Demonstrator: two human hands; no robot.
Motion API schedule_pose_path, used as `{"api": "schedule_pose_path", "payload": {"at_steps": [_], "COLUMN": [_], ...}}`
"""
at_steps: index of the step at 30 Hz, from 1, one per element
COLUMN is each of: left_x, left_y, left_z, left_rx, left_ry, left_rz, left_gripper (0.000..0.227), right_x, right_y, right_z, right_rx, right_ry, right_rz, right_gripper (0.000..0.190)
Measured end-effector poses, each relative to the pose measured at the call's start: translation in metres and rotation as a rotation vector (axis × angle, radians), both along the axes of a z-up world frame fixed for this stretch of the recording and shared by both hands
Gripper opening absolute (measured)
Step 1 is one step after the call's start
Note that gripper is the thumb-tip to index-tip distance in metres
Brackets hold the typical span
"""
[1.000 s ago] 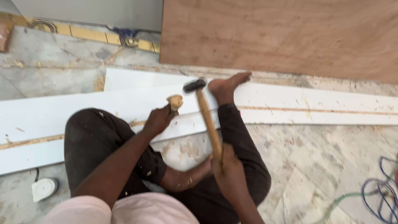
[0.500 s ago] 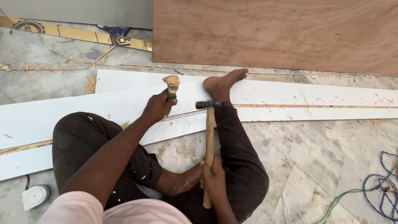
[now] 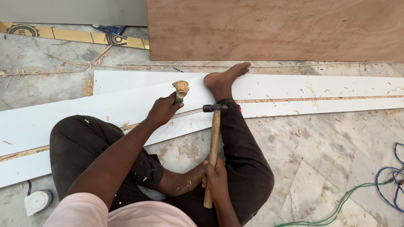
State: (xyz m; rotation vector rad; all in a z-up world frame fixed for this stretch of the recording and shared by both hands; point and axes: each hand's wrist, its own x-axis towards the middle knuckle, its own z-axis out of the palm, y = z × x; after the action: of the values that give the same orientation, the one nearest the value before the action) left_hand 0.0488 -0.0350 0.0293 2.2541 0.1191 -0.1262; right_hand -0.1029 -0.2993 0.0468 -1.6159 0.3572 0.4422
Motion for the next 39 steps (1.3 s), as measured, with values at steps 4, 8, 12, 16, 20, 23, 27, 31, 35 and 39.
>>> {"api": "schedule_pose_path", "payload": {"at_steps": [4,8,12,16,20,23,27,31,35,39], "left_x": [-0.001,-0.002,-0.003,-0.002,0.007,0.021,0.029,0.025,0.013,0.000], "left_y": [0.001,0.002,0.001,-0.002,-0.001,0.006,0.014,0.011,-0.005,-0.012], "left_z": [0.003,0.004,0.003,0.003,-0.007,-0.016,-0.018,-0.015,-0.013,-0.011], "left_rx": [-0.013,-0.012,-0.009,0.006,-0.013,-0.018,-0.109,-0.075,0.024,0.115], "left_ry": [0.020,-0.026,-0.051,-0.055,-0.067,-0.054,0.016,0.032,-0.047,-0.072], "left_rz": [0.009,-0.005,-0.002,0.005,0.041,0.050,0.019,0.012,-0.051,-0.088], "left_gripper": [0.038,0.037,0.037,0.036,0.034,0.032,0.030,0.031,0.032,0.038], "right_x": [0.000,0.000,0.000,0.001,0.000,0.000,0.000,0.000,0.000,0.001], "right_y": [0.001,0.002,0.001,0.001,0.001,0.001,0.003,0.004,0.004,0.005], "right_z": [-0.001,-0.002,-0.003,-0.005,-0.006,-0.004,-0.001,-0.001,0.000,0.003], "right_rx": [-0.021,-0.028,-0.019,-0.026,-0.013,-0.041,-0.051,-0.053,-0.048,-0.073], "right_ry": [0.000,0.000,-0.011,-0.004,-0.005,-0.008,0.009,0.000,-0.008,-0.020], "right_rz": [0.008,0.009,0.017,0.016,0.018,0.040,0.027,0.034,0.037,0.040], "right_gripper": [0.023,0.023,0.024,0.024,0.025,0.025,0.027,0.029,0.030,0.025]}}
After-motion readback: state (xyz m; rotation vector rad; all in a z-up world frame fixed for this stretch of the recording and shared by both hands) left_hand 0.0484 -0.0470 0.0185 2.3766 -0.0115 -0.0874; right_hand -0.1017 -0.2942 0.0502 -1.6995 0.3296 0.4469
